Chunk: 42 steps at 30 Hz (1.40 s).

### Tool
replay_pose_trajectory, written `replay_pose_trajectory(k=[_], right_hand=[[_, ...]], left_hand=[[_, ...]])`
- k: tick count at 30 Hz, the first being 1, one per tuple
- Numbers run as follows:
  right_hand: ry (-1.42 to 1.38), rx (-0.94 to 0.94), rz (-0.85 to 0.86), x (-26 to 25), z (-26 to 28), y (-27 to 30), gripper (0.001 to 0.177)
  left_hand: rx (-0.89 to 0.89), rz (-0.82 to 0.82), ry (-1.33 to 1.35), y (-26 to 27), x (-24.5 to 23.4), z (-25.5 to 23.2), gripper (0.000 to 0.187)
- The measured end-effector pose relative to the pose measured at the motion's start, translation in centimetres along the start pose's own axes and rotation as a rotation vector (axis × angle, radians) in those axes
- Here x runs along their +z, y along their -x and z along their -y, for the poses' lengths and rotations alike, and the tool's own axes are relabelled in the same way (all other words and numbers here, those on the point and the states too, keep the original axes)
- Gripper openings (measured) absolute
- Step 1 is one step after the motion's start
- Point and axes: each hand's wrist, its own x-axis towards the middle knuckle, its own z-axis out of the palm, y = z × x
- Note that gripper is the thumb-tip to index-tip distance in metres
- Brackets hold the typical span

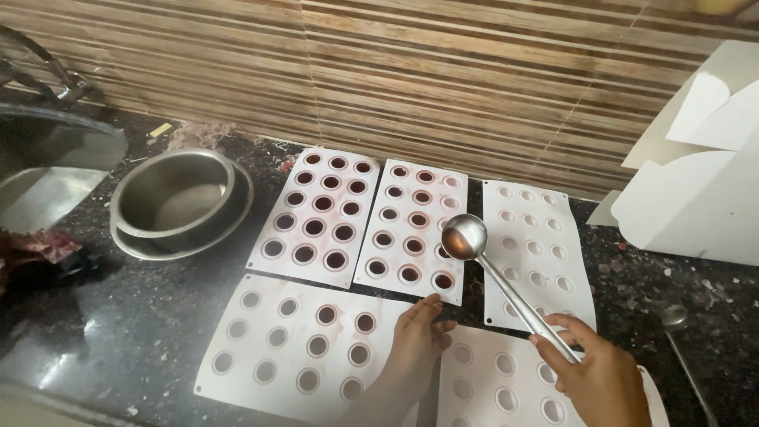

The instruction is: Pour melted wax from a pot into silicone molds using a ladle.

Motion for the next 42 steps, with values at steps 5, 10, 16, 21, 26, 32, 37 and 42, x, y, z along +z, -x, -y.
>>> replay_pose_trajectory(k=[5,10,16,21,26,32,37,42], right_hand=[[0.027,-0.006,-0.002,0.5,-0.2,-0.1,0.042],[0.023,-0.048,-0.034,1.2,-1.0,-0.3,0.044],[0.040,-0.052,-0.032,1.3,-0.9,-0.2,0.045],[0.113,-0.073,-0.044,1.8,-1.4,-0.3,0.045],[0.152,-0.167,-0.111,2.4,-2.2,-0.7,0.043],[0.177,-0.235,-0.169,3.3,-3.2,-0.9,0.042],[0.222,-0.229,-0.189,3.5,-3.0,-0.6,0.042],[0.043,-0.122,-0.094,1.9,-0.6,0.4,0.042]], left_hand=[[0.001,0.009,-0.003,0.2,0.1,-0.2,0.046],[-0.006,-0.007,0.013,0.0,0.0,0.0,0.045],[-0.007,-0.009,0.023,-0.1,0.1,0.0,0.043],[-0.010,-0.015,0.017,0.1,0.2,-0.2,0.042],[-0.016,-0.018,0.011,0.0,0.2,-0.2,0.042],[-0.021,-0.023,0.001,0.1,0.3,-0.4,0.043],[-0.008,-0.002,-0.006,0.1,0.2,-0.3,0.045],[-0.005,-0.006,0.012,-0.2,0.1,-0.1,0.042]])
